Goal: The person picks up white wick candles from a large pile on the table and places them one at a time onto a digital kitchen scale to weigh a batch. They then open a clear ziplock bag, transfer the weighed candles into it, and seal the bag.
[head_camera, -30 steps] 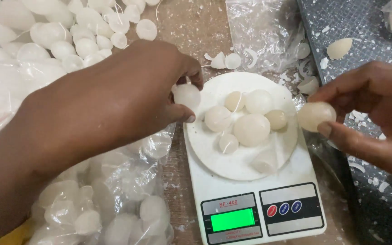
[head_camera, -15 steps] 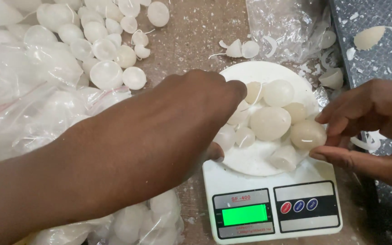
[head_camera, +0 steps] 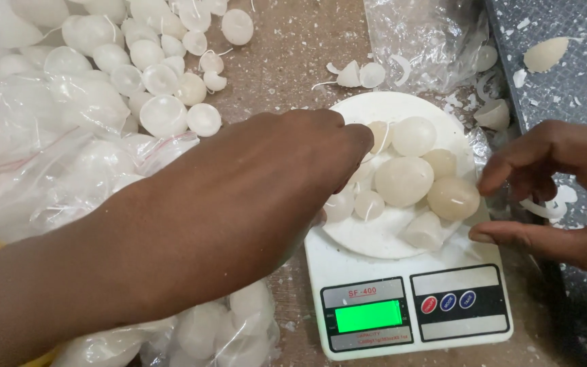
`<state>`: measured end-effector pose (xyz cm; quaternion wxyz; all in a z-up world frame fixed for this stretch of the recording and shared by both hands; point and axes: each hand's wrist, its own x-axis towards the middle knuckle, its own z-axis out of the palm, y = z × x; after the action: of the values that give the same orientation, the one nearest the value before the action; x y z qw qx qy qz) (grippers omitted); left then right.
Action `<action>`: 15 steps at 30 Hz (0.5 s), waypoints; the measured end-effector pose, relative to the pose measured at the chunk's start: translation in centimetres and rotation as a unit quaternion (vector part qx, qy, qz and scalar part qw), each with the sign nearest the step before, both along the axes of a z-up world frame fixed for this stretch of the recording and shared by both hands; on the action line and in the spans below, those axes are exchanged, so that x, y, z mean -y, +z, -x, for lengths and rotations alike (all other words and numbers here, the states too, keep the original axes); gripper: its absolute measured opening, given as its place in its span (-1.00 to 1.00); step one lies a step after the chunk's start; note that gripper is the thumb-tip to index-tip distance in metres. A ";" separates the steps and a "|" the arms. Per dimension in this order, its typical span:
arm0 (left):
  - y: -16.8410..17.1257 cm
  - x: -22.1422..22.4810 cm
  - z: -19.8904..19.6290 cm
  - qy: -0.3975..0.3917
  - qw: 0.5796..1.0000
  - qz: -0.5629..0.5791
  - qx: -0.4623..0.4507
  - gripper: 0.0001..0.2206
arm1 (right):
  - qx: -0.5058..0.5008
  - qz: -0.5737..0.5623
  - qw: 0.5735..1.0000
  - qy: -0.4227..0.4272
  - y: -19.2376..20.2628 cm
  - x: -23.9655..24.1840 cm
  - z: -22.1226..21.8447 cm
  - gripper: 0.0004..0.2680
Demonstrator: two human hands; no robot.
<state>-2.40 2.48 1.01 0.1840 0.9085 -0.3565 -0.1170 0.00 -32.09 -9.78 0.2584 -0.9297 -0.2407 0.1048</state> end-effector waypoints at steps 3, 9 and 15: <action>1.6 2.0 -0.6 0.077 0.979 -0.107 -0.157 -0.79 | 0.040 -0.046 0.997 0.045 0.8 -0.7 0.5 -0.65; 2.3 2.6 -1.1 0.023 0.986 -0.026 -0.161 -0.74 | -0.215 0.098 0.968 -0.086 7.1 -4.9 -0.5 -0.70; 0.0 2.3 -1.3 -0.043 0.992 0.078 -0.087 -0.71 | -0.049 -0.064 0.996 0.025 -1.9 -0.3 0.4 -0.70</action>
<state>-1.14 0.16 1.05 0.2794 0.8614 -0.3862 -0.1755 -0.37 -31.83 -11.69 0.3265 -0.8984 -0.2575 0.1413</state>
